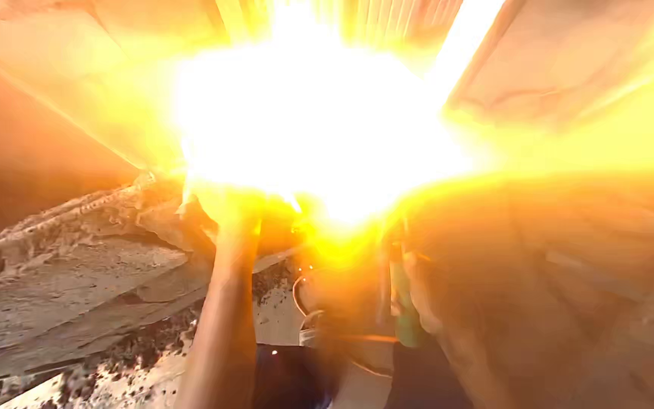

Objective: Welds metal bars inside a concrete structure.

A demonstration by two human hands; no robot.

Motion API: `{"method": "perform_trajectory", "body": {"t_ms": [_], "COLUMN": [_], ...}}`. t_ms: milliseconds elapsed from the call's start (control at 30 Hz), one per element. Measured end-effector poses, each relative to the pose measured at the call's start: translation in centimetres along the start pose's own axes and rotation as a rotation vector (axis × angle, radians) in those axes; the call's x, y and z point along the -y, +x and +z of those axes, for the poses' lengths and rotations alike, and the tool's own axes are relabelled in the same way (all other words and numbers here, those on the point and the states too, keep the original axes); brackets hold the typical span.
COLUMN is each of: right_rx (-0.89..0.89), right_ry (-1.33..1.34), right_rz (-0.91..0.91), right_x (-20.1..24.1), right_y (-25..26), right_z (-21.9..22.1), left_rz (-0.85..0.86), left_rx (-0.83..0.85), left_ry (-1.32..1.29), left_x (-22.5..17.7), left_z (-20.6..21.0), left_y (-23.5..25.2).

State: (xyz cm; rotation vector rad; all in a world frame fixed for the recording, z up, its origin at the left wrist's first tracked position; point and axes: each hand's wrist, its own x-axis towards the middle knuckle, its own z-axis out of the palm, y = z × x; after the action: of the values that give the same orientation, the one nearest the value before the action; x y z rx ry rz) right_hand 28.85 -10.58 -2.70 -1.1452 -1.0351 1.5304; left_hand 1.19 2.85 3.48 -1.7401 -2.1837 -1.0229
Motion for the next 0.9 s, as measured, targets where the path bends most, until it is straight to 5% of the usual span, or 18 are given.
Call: {"method": "perform_trajectory", "body": {"t_ms": [900], "right_rx": [0.029], "right_ry": [0.049], "right_rz": [-0.023], "right_x": [-1.02], "right_y": [0.73], "right_z": [0.08], "left_rz": [0.074], "left_rx": [-0.109], "left_ry": [0.112], "left_x": [-0.49], "left_z": [0.29], "left_y": [1.66]}}
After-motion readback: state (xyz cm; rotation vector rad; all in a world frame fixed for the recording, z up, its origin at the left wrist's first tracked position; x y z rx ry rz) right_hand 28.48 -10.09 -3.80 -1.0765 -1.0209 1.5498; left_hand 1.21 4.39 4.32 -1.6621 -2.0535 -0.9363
